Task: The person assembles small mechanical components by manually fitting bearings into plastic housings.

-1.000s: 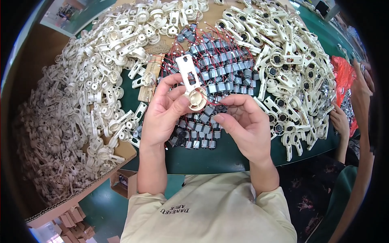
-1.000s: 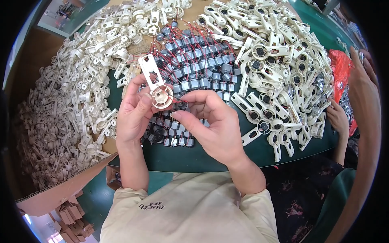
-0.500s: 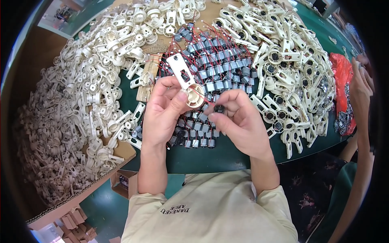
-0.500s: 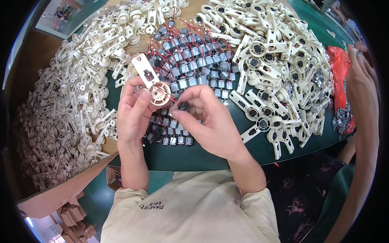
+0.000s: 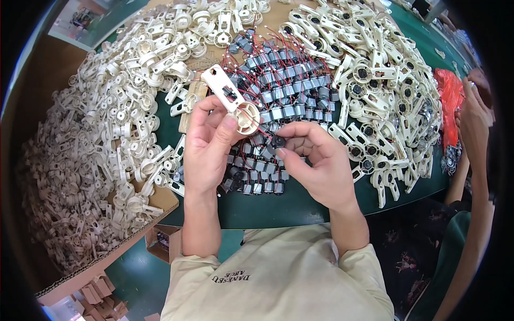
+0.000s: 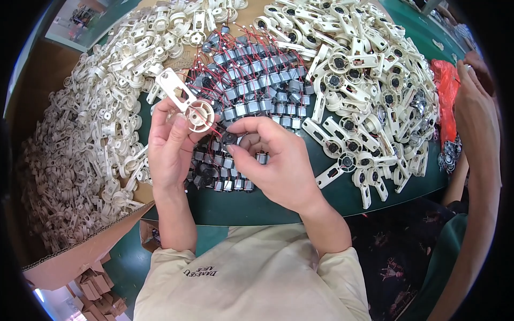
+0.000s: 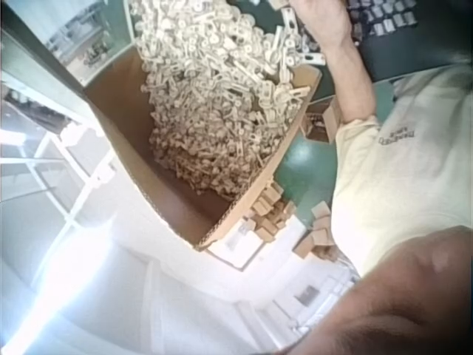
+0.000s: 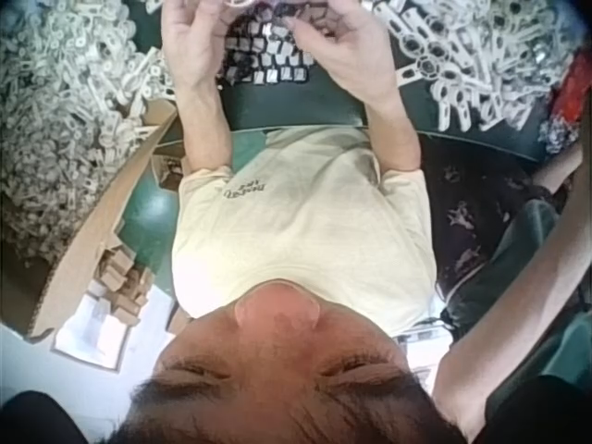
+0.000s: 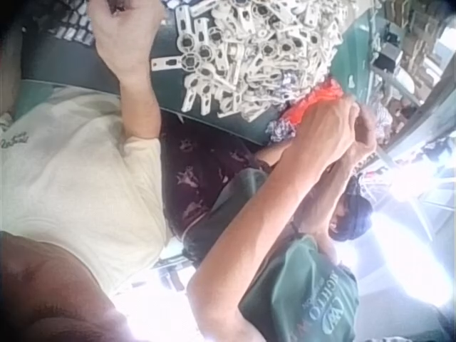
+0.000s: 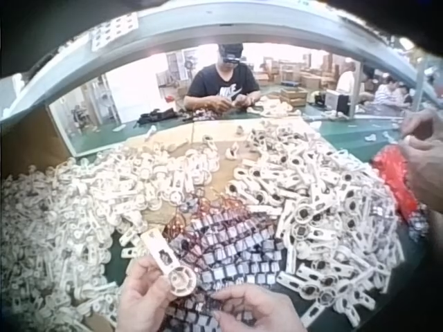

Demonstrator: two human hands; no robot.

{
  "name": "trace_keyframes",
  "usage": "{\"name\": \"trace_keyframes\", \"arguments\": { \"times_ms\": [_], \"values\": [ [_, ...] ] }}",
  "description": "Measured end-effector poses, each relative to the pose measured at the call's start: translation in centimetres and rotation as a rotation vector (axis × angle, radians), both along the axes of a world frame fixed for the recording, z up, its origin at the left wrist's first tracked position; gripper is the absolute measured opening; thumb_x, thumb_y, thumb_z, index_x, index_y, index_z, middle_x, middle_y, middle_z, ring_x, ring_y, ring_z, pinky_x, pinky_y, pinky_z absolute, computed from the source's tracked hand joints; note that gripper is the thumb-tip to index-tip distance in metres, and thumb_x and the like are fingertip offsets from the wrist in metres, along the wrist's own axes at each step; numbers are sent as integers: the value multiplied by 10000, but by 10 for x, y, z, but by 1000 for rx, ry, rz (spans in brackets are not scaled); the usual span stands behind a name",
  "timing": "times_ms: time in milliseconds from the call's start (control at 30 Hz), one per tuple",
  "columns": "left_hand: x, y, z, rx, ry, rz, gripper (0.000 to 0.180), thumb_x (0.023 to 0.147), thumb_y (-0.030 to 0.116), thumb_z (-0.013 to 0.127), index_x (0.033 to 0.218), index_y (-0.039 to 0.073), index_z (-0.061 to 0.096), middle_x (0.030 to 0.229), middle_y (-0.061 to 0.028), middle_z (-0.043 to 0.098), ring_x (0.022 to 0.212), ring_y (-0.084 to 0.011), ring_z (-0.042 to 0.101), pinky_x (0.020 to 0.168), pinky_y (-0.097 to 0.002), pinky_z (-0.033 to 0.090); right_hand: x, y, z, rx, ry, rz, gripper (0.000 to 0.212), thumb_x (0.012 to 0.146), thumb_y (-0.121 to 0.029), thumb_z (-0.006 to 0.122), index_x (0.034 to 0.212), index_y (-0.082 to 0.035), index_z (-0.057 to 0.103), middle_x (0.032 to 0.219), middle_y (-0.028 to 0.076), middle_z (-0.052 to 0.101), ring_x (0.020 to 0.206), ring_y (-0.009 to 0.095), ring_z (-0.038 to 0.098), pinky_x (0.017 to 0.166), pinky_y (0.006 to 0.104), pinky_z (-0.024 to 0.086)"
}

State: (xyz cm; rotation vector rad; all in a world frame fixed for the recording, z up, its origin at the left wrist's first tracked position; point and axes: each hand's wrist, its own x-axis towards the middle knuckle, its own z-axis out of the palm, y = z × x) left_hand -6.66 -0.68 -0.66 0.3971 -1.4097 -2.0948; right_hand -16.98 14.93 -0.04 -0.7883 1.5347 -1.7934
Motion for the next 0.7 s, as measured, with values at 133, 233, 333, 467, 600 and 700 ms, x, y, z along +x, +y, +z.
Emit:
{"name": "trace_keyframes", "arguments": {
  "times_ms": [133, 233, 333, 467, 600, 700],
  "values": [
    [0, 2, 1, 37, 0, -95, 570, 876, -17, 619, 1362, 15, 323, 1205, -175, 575, 1077, -230, 603, 910, -341, 511, -1, 0, -4, -32, 37, -41, 241, 828, 10, 678, 1059, 23, 613, 843, 32, 637, 756, 57, 607, 678, 210, 510],
    [3, 7, -1, 26, -62, -256, 527, 853, -20, 661, 1304, -15, 390, 1210, -155, 573, 1072, -203, 599, 895, -309, 505, 2, -3, -1, -118, 10, -49, 250, 826, 32, 669, 1065, 24, 598, 930, 56, 643, 825, 78, 627, 710, 234, 538],
    [2, 11, -4, 39, -29, -294, 414, 866, -25, 647, 1226, -43, 443, 1205, -146, 573, 1054, -179, 605, 885, -290, 505, 2, -2, -4, -139, 91, -97, 260, 820, 43, 665, 1068, 23, 588, 966, 72, 638, 836, 88, 635, 724, 244, 548],
    [-3, 16, 1, 52, -37, -206, 339, 877, -26, 630, 1178, -45, 475, 1147, -142, 607, 1031, -166, 615, 876, -275, 509, 4, -6, -10, -143, 148, -147, 262, 809, 56, 664, 1053, 14, 579, 1018, 89, 620, 839, 102, 644, 741, 251, 554],
    [1, 16, -5, 25, -73, -233, 304, 893, -29, 606, 1170, -50, 483, 1157, -142, 603, 1027, -163, 617, 881, -273, 510, 3, -6, -9, -92, 393, -213, 288, 779, 54, 694, 1032, -14, 575, 1001, 97, 591, 779, 135, 629, 665, 250, 532],
    [0, 18, -2, 73, -85, -238, 300, 902, -28, 593, 1181, -47, 485, 1207, -147, 586, 1042, -160, 610, 907, -287, 503, 2, -6, -8, -2, 634, -246, 309, 760, 37, 718, 1027, -28, 577, 945, 91, 566, 704, 157, 576, 589, 265, 490]
  ]
}}
